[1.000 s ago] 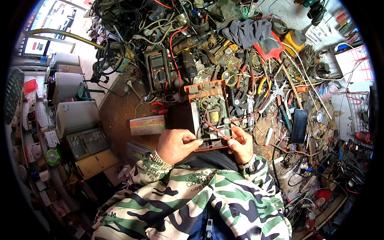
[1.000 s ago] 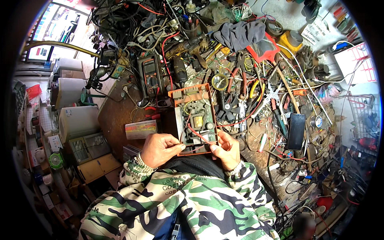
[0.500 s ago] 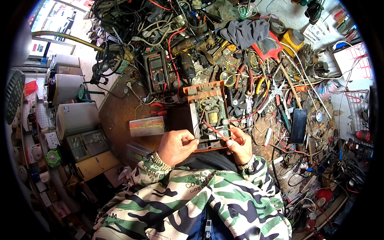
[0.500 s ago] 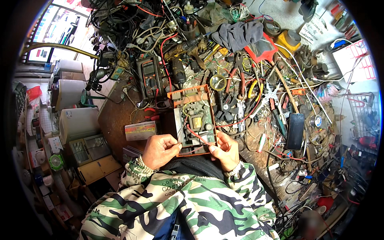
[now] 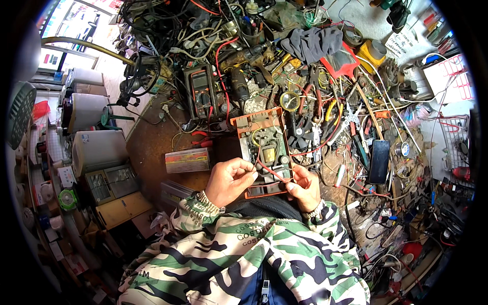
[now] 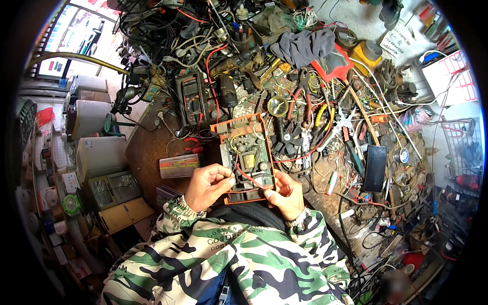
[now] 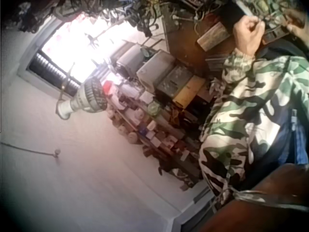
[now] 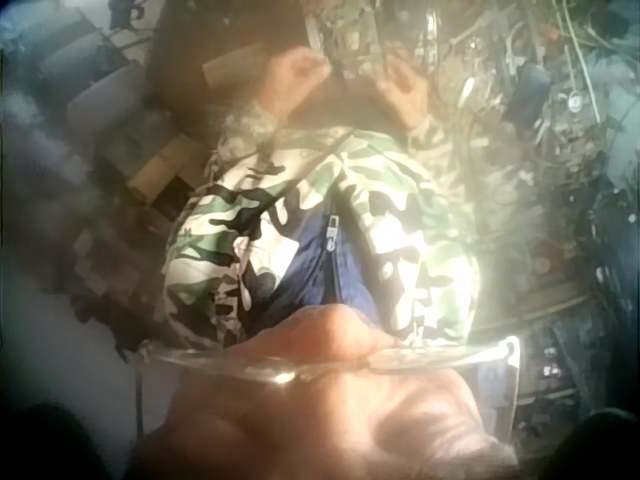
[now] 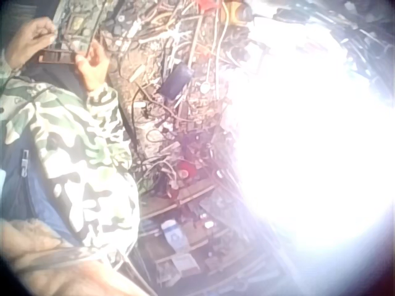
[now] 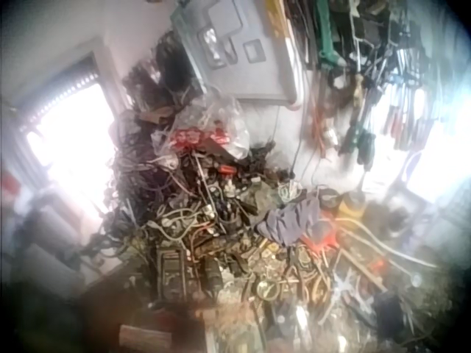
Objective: The person holds an open electronic device with visible internal components and wires. They manipulate the wires and components with their hands, occasionally picking up a small black object from the cluttered workbench to interact with the device.
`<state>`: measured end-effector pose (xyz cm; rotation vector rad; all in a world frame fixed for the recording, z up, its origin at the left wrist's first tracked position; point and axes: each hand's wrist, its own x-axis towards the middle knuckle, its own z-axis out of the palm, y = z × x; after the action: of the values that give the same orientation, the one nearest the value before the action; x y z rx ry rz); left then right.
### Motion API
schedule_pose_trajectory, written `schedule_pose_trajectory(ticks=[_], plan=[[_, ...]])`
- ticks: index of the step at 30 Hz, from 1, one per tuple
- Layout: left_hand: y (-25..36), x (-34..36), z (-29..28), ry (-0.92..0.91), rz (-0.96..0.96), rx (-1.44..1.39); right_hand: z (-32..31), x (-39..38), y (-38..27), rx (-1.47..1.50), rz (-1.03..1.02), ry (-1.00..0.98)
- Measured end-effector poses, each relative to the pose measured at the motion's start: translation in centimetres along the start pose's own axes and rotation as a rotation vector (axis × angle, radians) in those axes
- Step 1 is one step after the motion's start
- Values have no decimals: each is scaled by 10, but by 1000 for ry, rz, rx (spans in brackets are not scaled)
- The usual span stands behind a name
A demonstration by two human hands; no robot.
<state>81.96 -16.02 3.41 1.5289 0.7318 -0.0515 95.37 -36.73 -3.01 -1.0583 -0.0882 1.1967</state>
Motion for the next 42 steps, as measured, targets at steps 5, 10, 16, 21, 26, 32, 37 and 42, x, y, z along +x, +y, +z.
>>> schedule_pose_trajectory(ticks=[5,10,16,21,26,32,37,42], plan=[[-7,10,4,46,59,57,-2,-3,3,-20,2,-12],[2,7,13,167,92,185,-2,-5,-1,-26,-6,-28],[-1,5,7,130,94,216,-4,-6,4,-28,0,1],[1,4,12,149,118,183,-1,-6,1,-10,2,-9],[2,5,12,148,145,221,1,-6,3,-40,-13,23],[9,-1,10,157,219,183,-6,-5,8,-9,0,-14],[-3,-6,1,173,196,145,-3,-5,2,-1,2,-16],[-13,-3,-2,109,122,144,-4,-4,7,1,2,-17]])
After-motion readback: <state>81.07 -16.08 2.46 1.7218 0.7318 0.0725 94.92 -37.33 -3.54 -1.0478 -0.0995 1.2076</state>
